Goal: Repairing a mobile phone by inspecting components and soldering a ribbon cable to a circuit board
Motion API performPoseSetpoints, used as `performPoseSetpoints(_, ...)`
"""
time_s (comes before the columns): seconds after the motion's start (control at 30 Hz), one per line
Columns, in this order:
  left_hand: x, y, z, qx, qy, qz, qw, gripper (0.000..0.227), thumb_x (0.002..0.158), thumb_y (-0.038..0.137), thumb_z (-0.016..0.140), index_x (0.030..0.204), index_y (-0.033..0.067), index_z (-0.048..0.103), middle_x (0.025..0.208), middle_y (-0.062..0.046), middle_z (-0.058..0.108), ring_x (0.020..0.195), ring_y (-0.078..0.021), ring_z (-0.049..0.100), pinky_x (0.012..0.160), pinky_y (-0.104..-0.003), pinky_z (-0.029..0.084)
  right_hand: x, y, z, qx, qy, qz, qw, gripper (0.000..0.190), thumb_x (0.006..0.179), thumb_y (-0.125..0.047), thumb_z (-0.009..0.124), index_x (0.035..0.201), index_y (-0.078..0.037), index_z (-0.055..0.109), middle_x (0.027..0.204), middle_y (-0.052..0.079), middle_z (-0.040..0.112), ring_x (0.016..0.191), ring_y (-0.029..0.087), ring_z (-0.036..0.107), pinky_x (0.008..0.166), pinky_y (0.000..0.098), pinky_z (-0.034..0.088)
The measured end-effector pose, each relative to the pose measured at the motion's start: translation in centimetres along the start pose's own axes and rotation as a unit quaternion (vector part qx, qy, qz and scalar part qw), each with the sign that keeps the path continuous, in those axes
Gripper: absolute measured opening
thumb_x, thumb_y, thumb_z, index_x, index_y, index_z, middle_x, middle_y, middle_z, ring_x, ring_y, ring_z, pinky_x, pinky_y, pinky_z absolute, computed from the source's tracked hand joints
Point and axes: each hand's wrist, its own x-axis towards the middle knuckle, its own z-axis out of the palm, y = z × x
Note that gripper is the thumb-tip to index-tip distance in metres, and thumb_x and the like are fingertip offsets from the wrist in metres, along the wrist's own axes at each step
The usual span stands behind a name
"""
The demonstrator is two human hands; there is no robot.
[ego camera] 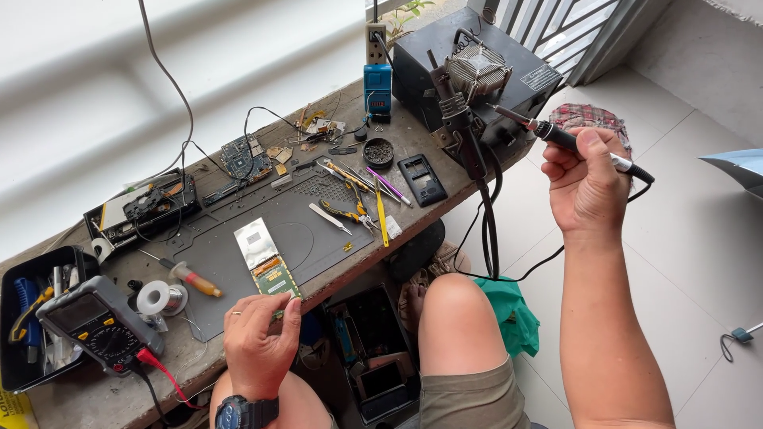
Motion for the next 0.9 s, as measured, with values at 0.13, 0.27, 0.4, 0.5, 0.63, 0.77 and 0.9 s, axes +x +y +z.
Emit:
performPoseSetpoints(0.13,0.1,0.2,-0.2,0.000,0.004,0.005,1.000,0.007,0.098,0.022,0.082,0.097,0.0154,0.081,0.091,0.001,0.080,0.093,-0.0222,0.075,0.092,-0.038,0.047,-0.3,-0.3,0.2,-0.027,-0.046,-0.018,0.998,0.006,0.098,-0.017,0.073,0.103,-0.013,0.072,0.094,0.008,0.077,0.081,0.018,0.080,0.065,0.0253,0.064)
performPoseSetpoints(0.27,0.1,0.2,-0.4,0.002,0.002,0.006,1.000,0.008,0.099,0.023,0.082,0.099,0.0158,0.081,0.091,0.001,0.080,0.092,-0.0214,0.075,0.090,-0.037,0.047,-0.4,-0.2,0.3,-0.026,-0.067,-0.032,0.997,0.008,0.097,-0.009,0.072,0.104,-0.013,0.073,0.111,0.009,0.081,0.088,0.020,0.081,0.074,0.0251,0.067)
performPoseSetpoints(0.4,0.1,0.3,-0.6,0.000,0.008,0.007,1.000,0.006,0.098,0.021,0.083,0.099,0.0155,0.081,0.091,0.001,0.079,0.093,-0.0224,0.075,0.093,-0.038,0.048,-0.1,-0.2,0.9,-0.027,-0.079,-0.039,0.996,0.012,0.097,-0.004,0.072,0.106,-0.011,0.072,0.116,0.010,0.079,0.089,0.022,0.079,0.078,0.0249,0.069)
performPoseSetpoints(0.5,0.2,0.4,-0.7,0.002,0.008,0.006,1.000,0.005,0.098,0.020,0.082,0.099,0.0153,0.081,0.092,0.001,0.080,0.093,-0.0225,0.075,0.093,-0.038,0.048,-0.5,-0.5,1.8,-0.057,-0.091,-0.063,0.992,0.016,0.096,0.000,0.071,0.103,-0.014,0.072,0.124,0.009,0.074,0.090,0.019,0.078,0.081,0.0223,0.066)
performPoseSetpoints(0.63,0.7,0.8,-1.0,0.009,0.018,0.016,1.000,0.007,0.098,0.022,0.082,0.097,0.0148,0.081,0.091,0.000,0.079,0.092,-0.0232,0.075,0.092,-0.039,0.050,-2.8,-0.4,3.1,-0.156,-0.127,-0.152,0.968,0.016,0.099,-0.002,0.071,0.113,-0.009,0.067,0.123,0.014,0.075,0.096,0.023,0.079,0.086,0.0266,0.066)
performPoseSetpoints(0.77,0.7,0.6,-0.3,-0.001,0.029,0.041,0.999,0.007,0.101,0.019,0.079,0.099,0.0121,0.081,0.085,0.000,0.079,0.089,-0.0263,0.074,0.093,-0.042,0.052,-7.1,2.7,4.4,-0.162,-0.190,-0.178,0.952,0.033,0.110,-0.022,0.075,0.130,0.002,0.064,0.120,0.022,0.075,0.107,0.030,0.081,0.096,0.0337,0.071)
performPoseSetpoints(0.9,0.4,-0.7,1.7,-0.016,0.076,0.051,0.996,0.009,0.093,0.016,0.084,0.102,0.0138,0.085,0.081,-0.002,0.079,0.085,-0.0257,0.078,0.092,-0.040,0.057,-12.0,9.6,6.3,-0.123,-0.187,-0.164,0.961,0.024,0.112,-0.004,0.069,0.127,0.013,0.064,0.121,0.031,0.073,0.106,0.040,0.079,0.094,0.0456,0.071)
